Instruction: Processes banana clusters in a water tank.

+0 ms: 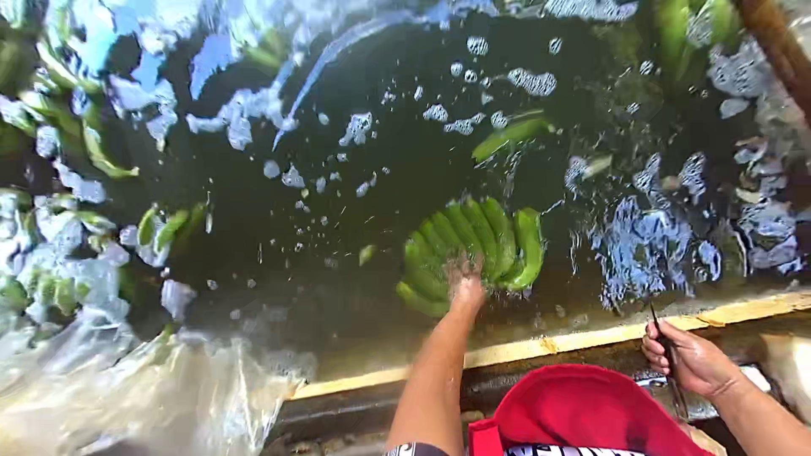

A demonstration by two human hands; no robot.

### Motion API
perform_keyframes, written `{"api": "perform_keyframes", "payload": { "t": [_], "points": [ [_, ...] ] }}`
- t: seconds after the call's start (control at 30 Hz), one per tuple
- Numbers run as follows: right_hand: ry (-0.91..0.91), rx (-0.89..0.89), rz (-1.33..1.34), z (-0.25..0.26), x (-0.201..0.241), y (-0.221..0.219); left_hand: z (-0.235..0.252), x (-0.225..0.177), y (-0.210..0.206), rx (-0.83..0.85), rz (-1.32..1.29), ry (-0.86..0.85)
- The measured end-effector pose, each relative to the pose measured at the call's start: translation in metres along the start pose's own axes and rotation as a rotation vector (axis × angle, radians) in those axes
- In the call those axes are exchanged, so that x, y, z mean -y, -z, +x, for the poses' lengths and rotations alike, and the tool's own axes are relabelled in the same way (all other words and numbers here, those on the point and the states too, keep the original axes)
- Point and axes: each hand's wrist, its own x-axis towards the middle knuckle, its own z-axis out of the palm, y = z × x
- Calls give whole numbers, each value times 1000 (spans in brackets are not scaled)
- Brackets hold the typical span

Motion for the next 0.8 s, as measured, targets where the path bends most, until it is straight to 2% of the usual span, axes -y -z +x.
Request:
{"api": "perform_keyframes", "payload": {
  "t": [0.17, 0.23, 0.33, 0.43, 0.53, 0.63, 0.73, 0.8],
  "points": [
    [19, -14, 61, 2, -1, 3, 3, 5, 23, 64, 158, -10],
    [29, -17, 27, 1, -1, 2, -6, 7, 36, 32, 186, -10],
    [61, 8, -16, 0, -2, 1, -22, 11, 69, -17, 203, -19],
    [119, 72, -56, -3, -8, 5, -53, 13, 105, 40, 243, -72],
    [189, 145, -82, -4, -11, 11, -128, 7, 116, 43, 201, -82],
    [250, 175, -91, -9, -16, 13, -248, 0, 96, -93, 52, -60],
    [314, 227, -156, -16, -24, 14, -366, 0, 42, -356, -127, 21],
    [354, 284, -231, -21, -31, 16, -431, 4, -18, -603, -218, 62]
  ]
}}
